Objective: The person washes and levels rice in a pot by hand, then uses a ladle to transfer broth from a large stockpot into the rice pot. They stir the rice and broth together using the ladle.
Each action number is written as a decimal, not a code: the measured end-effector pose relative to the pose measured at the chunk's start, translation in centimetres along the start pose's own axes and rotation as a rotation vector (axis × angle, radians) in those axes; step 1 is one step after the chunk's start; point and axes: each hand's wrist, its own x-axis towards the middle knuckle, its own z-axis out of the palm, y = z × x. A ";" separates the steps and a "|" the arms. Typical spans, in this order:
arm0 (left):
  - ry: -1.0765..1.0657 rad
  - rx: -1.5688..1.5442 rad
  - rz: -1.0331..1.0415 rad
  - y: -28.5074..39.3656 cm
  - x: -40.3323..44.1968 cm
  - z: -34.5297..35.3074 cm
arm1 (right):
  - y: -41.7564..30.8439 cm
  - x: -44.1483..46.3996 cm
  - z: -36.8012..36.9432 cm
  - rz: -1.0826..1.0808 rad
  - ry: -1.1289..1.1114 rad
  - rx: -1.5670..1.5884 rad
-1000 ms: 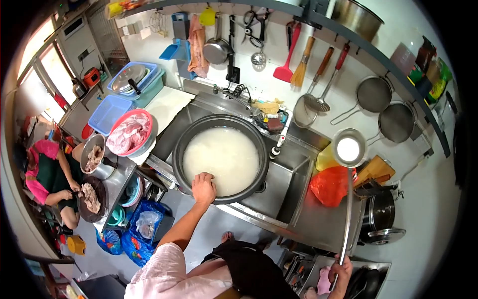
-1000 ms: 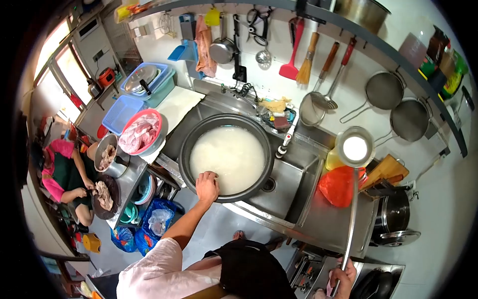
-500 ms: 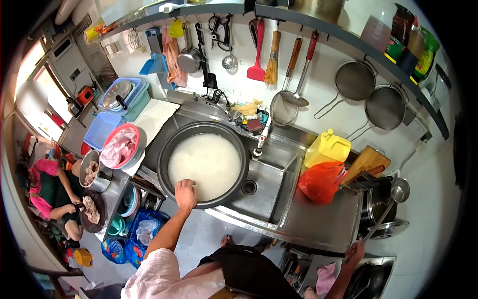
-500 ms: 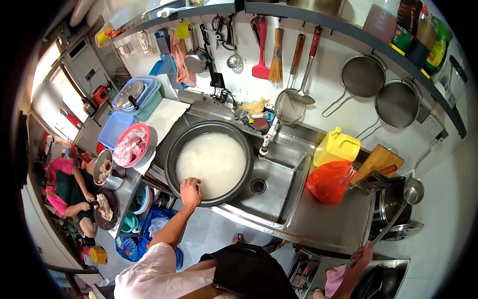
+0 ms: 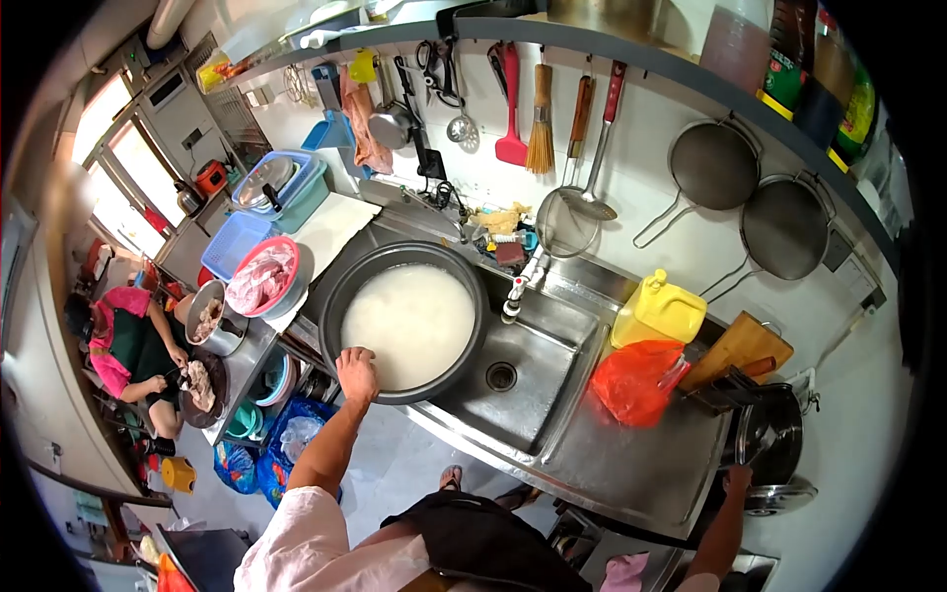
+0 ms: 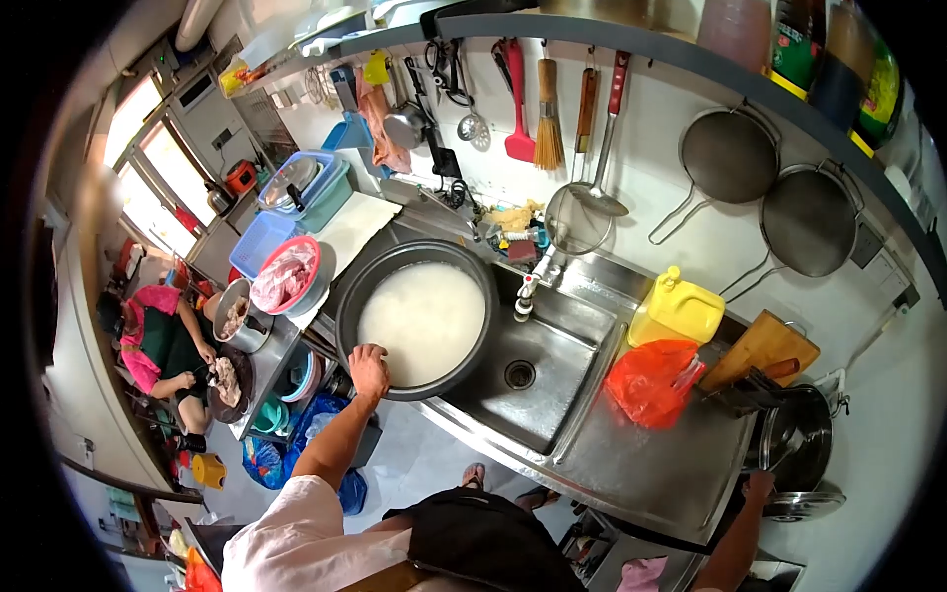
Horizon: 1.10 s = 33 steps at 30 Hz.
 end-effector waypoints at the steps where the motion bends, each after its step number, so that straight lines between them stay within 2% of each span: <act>1: 0.025 0.018 -0.008 0.1 0.0 0.1 | -0.2 1.0 0.1 0.022 -0.020 -0.037; 5: 0.072 0.054 -0.045 0.6 0.1 0.5 | -0.3 5.6 0.2 0.150 -0.185 -0.031; 7: 0.065 0.051 -0.089 0.8 -0.2 0.4 | -0.4 7.7 0.3 0.268 -0.337 0.189; 8: 0.069 0.052 -0.087 0.7 -0.3 0.6 | -1.4 6.2 -0.8 0.384 -0.361 0.443; 11: 0.070 0.044 -0.071 0.5 -0.3 0.6 | -1.7 3.8 -2.4 0.275 -0.539 0.975; 13: 0.056 0.059 -0.047 -0.1 -0.3 0.3 | -0.1 4.7 -1.8 0.314 -0.705 1.279; 14: 0.057 0.041 -0.071 0.2 -0.1 0.0 | 2.6 7.8 -0.6 0.256 -0.895 1.355; 15: 0.099 -0.015 -0.081 0.3 -0.3 0.2 | 2.3 4.2 -1.7 -0.046 -0.896 1.181; 16: 0.127 -0.013 -0.010 1.0 -0.3 -0.2 | 1.5 2.8 -1.6 0.401 -0.650 1.463; 17: 0.021 -0.049 -0.047 0.8 -0.1 -0.3 | 2.4 0.9 -2.1 0.403 -0.939 1.742; 18: 0.044 -0.043 -0.010 0.2 -0.3 0.3 | 4.1 1.0 -1.1 0.295 -1.271 1.910; 23: 0.036 -0.029 0.089 -1.1 -0.3 1.6 | 5.3 -5.8 -3.1 0.206 -0.826 1.599; 29: 0.059 -0.110 0.137 -2.1 -0.5 2.1 | 6.1 -14.8 -8.4 0.145 -0.819 1.611; 33: 0.029 -0.169 0.110 -2.0 -0.6 1.9 | 7.2 -20.9 -12.0 0.106 -0.748 1.511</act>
